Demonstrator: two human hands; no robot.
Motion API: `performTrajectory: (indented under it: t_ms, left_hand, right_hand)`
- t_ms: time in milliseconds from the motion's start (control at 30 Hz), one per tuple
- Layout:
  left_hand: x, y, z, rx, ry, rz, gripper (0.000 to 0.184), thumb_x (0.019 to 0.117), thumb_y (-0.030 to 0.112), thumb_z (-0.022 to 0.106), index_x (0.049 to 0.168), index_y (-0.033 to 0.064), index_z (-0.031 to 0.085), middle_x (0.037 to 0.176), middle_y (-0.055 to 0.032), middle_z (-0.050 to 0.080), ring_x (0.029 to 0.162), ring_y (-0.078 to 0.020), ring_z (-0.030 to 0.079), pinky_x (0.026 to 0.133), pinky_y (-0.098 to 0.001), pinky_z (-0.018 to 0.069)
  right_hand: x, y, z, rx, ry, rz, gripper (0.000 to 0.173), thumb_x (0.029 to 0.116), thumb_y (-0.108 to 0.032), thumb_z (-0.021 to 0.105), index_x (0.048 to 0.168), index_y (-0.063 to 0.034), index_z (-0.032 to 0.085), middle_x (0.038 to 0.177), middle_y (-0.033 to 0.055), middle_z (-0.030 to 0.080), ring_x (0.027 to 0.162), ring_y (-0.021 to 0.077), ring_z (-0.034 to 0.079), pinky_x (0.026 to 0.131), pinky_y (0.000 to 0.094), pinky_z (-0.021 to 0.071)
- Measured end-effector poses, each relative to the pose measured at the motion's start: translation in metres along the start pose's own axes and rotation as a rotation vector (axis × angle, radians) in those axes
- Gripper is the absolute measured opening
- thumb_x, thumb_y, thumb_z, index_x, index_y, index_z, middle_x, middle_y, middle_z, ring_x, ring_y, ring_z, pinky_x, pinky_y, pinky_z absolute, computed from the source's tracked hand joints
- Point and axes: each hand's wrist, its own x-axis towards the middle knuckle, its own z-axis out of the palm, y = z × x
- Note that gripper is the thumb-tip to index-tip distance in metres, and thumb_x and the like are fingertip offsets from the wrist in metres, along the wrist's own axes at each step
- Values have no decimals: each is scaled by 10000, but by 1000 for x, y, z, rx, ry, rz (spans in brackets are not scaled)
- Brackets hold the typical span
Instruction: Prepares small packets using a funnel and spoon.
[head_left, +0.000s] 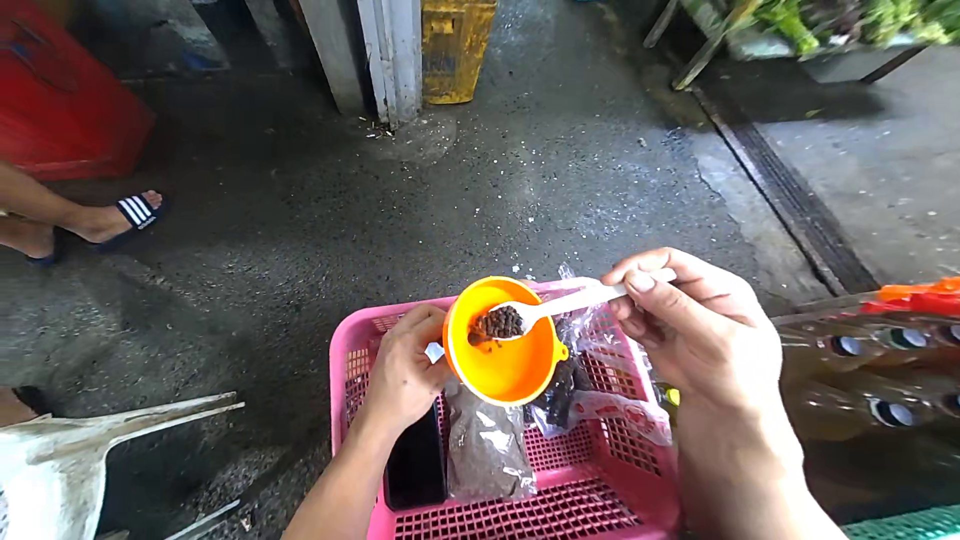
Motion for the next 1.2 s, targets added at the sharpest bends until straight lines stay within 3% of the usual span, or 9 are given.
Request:
performTrajectory:
  t_ms: [567, 767, 1200]
  left_hand:
    - [1, 4, -1, -61, 42, 40, 218, 894, 277, 721, 1010, 94, 750, 984, 42, 710, 974, 54, 646, 874, -130, 538]
    - [-1, 1, -1, -116, 50, 101, 274, 930, 364, 708, 1055, 123, 747, 1024, 51, 709, 1006, 37, 644, 891, -155, 542]
    - [0, 2, 1, -141, 53, 108, 231, 947, 317, 700, 1076, 130, 742, 1035, 58, 704, 1014, 37, 643, 895, -157, 545]
  right_hand:
    - [-5, -5, 3, 73, 18, -85, 204, 1056, -212, 549, 1088, -131, 733, 792, -35, 689, 569, -24, 550, 506, 109, 447]
    - [-10, -10, 4, 54, 2, -185, 196, 1059, -228, 565, 1118, -122, 719, 867, -37, 709, 628, -19, 588, 552, 113, 482]
    - [-10, -6, 4, 78, -14, -187, 205, 1061, -220, 559, 1142, -120, 719, 877, -32, 711, 634, -24, 583, 555, 112, 475]
